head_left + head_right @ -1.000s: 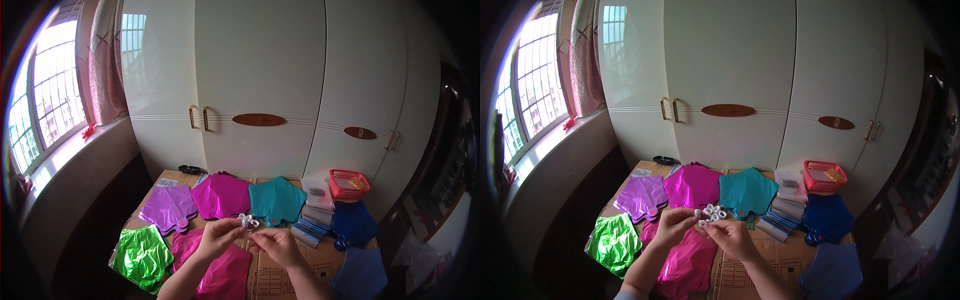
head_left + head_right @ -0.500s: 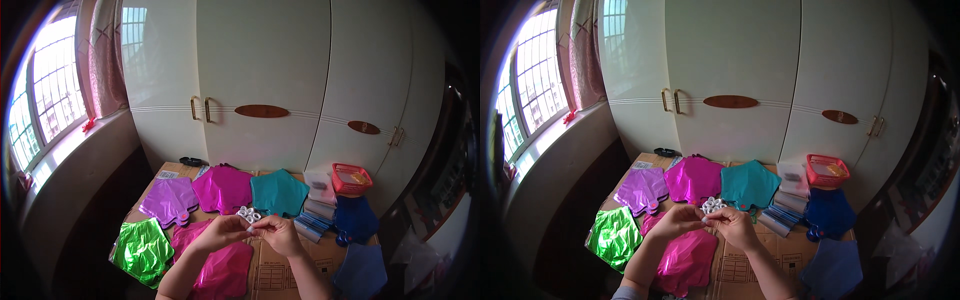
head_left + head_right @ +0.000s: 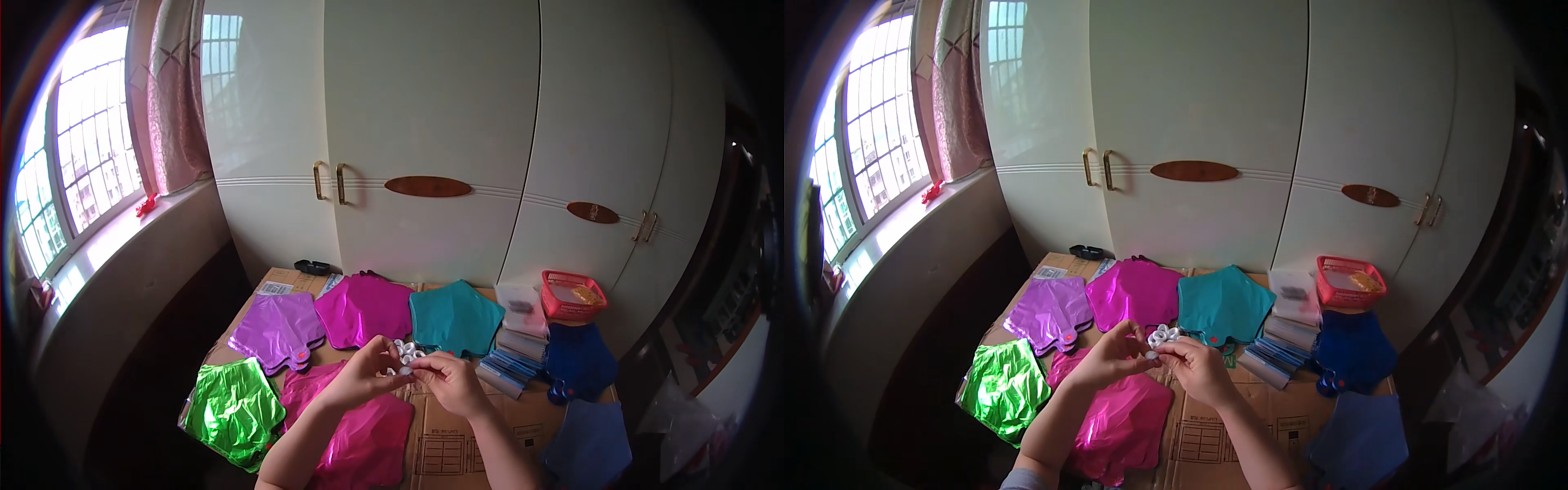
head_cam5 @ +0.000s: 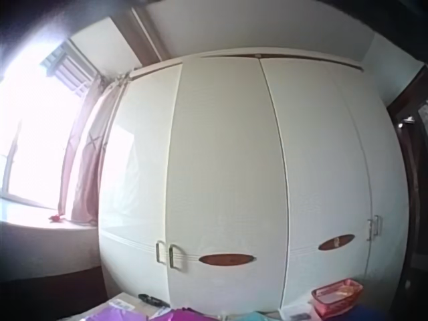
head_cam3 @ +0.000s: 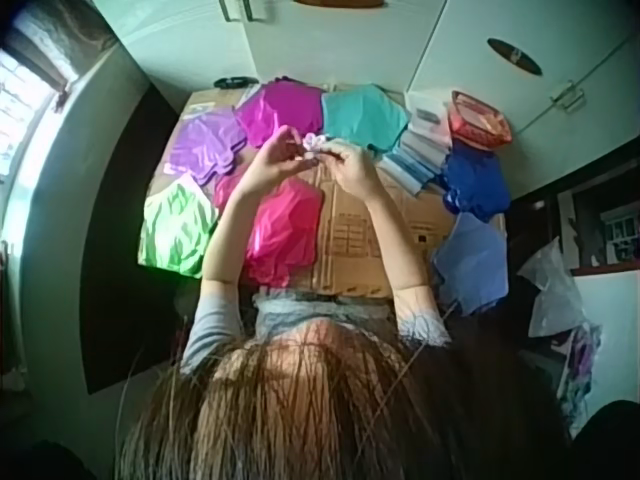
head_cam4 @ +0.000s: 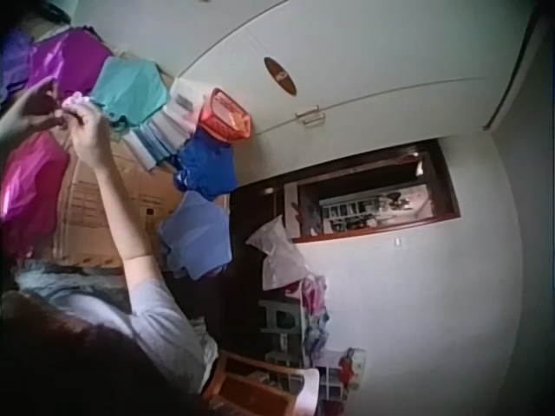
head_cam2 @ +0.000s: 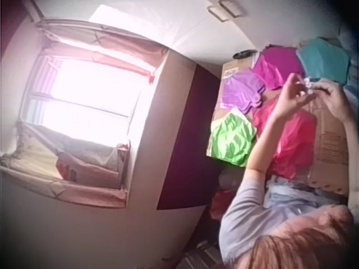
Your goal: Organizing and packaging colorful plastic sheets and white snowflake-like decorations by attaching strings and placing them in piles.
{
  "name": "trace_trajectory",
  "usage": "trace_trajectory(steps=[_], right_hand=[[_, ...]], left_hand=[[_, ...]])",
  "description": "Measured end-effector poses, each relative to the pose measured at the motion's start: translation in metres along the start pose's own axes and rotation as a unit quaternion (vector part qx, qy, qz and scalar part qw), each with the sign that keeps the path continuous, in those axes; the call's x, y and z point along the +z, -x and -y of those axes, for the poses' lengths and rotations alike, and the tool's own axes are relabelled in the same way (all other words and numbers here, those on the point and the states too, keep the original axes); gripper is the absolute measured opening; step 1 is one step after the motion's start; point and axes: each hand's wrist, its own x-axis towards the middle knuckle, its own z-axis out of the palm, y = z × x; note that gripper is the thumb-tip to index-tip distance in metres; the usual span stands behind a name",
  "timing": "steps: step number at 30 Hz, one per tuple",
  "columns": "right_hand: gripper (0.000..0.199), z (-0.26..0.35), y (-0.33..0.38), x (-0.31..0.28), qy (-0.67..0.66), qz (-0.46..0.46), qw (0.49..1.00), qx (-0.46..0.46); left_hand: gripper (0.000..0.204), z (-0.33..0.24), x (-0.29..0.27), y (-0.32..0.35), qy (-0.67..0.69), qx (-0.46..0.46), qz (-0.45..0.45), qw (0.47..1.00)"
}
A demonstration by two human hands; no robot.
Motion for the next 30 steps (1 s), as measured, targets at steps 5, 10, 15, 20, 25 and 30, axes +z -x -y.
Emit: trace_trajectory(steps=[5, 10, 15, 20, 25, 30], right_hand=[[0.009, 0.000, -0.002, 0.003, 0.039, -0.027, 0.999, 0.011], [0.012, -0.020, -0.006, 0.011, 0.123, -0.036, 0.990, 0.054], [0.016, -0.100, -0.005, 0.034, 0.258, -0.002, 0.961, 0.102], [0.014, -0.149, -0.009, 0.051, 0.337, -0.023, 0.937, 0.083], [0.008, -0.156, -0.012, 0.063, 0.350, -0.039, 0.930, 0.105], [0.012, -0.142, -0.009, 0.066, 0.427, 0.011, 0.903, 0.040]], left_hand=[[0.028, 0.004, -0.003, -0.002, -0.159, 0.068, -0.100, 0.980], [0.021, -0.010, -0.011, 0.000, -0.299, 0.098, -0.172, 0.933], [0.018, -0.020, -0.026, 0.004, -0.271, 0.136, -0.219, 0.927], [0.015, -0.027, -0.031, 0.010, -0.253, 0.133, -0.220, 0.933], [0.012, -0.032, -0.031, 0.012, -0.243, 0.143, -0.210, 0.936], [0.008, -0.040, -0.025, 0.018, -0.154, 0.112, -0.192, 0.963]])
